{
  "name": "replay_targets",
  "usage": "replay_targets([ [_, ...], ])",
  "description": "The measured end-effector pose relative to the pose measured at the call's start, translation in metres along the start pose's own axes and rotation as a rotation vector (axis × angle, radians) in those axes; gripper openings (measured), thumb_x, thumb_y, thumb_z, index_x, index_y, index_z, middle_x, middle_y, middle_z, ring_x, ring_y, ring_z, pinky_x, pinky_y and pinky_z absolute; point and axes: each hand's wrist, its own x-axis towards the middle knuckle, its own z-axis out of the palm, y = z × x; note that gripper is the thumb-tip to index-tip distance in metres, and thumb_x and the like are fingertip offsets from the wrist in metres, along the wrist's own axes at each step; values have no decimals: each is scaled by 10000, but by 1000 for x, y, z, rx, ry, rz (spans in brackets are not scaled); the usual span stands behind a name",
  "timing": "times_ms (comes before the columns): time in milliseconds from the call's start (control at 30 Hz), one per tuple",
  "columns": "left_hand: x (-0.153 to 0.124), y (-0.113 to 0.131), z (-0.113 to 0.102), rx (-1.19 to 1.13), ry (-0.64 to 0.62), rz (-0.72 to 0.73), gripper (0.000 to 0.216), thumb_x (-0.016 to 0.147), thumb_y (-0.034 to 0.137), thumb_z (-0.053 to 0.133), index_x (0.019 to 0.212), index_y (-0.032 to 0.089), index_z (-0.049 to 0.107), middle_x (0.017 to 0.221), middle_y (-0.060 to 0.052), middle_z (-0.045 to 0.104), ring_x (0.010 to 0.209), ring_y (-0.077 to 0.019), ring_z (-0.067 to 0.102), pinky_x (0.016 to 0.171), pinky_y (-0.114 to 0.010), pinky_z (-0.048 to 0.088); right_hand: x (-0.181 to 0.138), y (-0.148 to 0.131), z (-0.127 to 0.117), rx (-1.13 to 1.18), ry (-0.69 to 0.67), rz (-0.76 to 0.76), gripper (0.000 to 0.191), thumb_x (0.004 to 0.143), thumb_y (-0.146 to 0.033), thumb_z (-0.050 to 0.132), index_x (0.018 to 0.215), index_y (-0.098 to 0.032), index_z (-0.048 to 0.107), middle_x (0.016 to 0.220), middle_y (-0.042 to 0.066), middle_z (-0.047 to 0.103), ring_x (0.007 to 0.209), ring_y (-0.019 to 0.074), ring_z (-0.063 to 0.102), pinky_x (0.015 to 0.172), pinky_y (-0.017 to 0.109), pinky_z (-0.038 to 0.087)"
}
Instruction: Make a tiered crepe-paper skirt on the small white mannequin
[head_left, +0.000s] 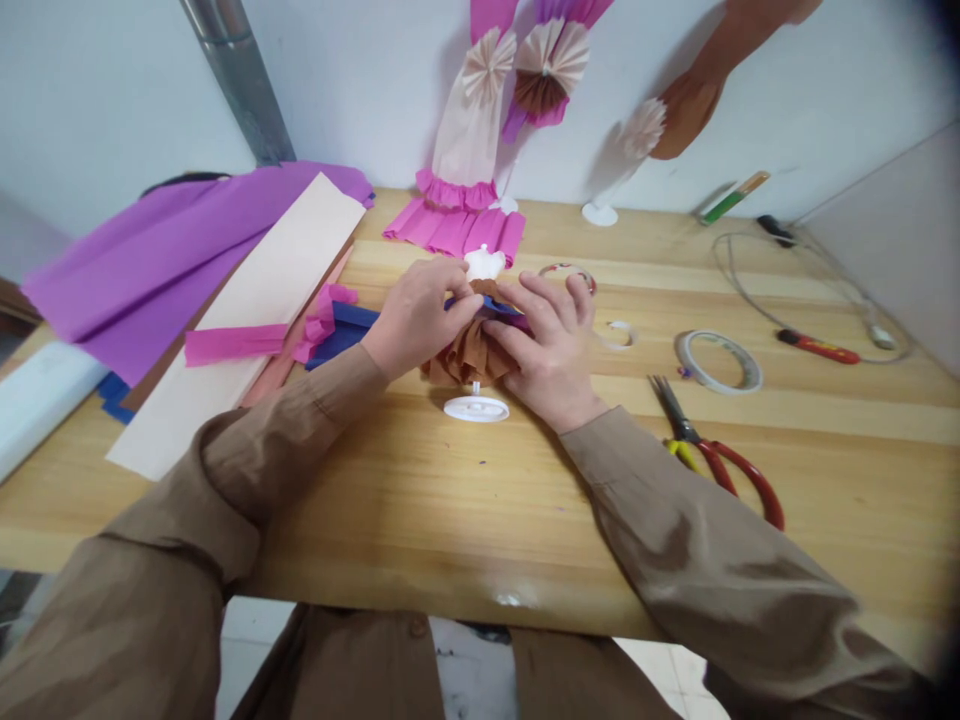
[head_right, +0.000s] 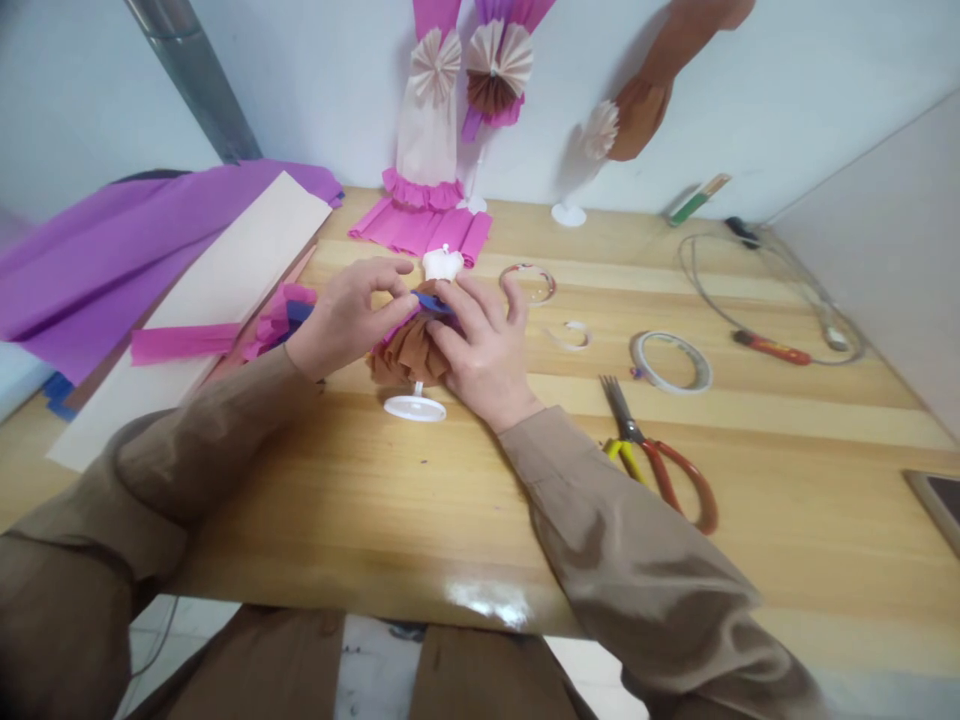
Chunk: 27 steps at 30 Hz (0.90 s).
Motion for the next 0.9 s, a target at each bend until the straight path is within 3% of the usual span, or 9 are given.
replay_targets([
  [167, -4, 1, 4, -7, -50, 163, 118, 894, 174, 588, 784, 204, 618, 1304, -101, 663, 1297, -229, 565, 1142, -441, 417, 4, -4, 2, -25, 51, 7, 158, 933, -198, 568, 955, -272, 706, 1299, 36, 679, 1292, 211, 550, 1148, 501, 351],
  [467, -7, 7, -3, -16, -108, 239, 44, 853, 213, 649, 810, 212, 640, 1301, -114, 654, 1344, -256, 536, 1158, -486, 407, -2, -2, 0, 86, -55, 100, 155, 913, -205, 571, 952, -260, 710, 1320, 53, 675, 1317, 266, 534, 1170, 579, 288],
  [633, -12, 3, -7, -19, -143, 264, 90, 812, 239, 708, 875, 199, 657, 1302, -138, 644, 1331, -261, 546, 1150, -456, 421, -3, -1, -2, 33, -3, 99, 96, 885, -224, 605, 917, -250, 692, 1289, 55, 694, 1276, 262, 573, 1119, 555, 370],
  [800, -18, 5, 2, 62, -58, 226, 32, 840, 201, 658, 865, 183, 670, 1261, -140, 669, 1253, -281, 587, 1096, -483, 468, -3, -1, -4, 69, -58, 112, 108, 880, -236, 597, 895, -252, 703, 1302, 54, 684, 1293, 272, 549, 1149, 558, 327],
  [900, -19, 7, 7, 105, 3, 188, 150, 883, 157, 557, 787, 185, 670, 1207, -109, 701, 1193, -251, 618, 1060, -443, 500, -3, -1, -3, 124, -74, 98, 127, 877, -204, 584, 899, -243, 703, 1336, 59, 661, 1318, 270, 524, 1164, 551, 300],
])
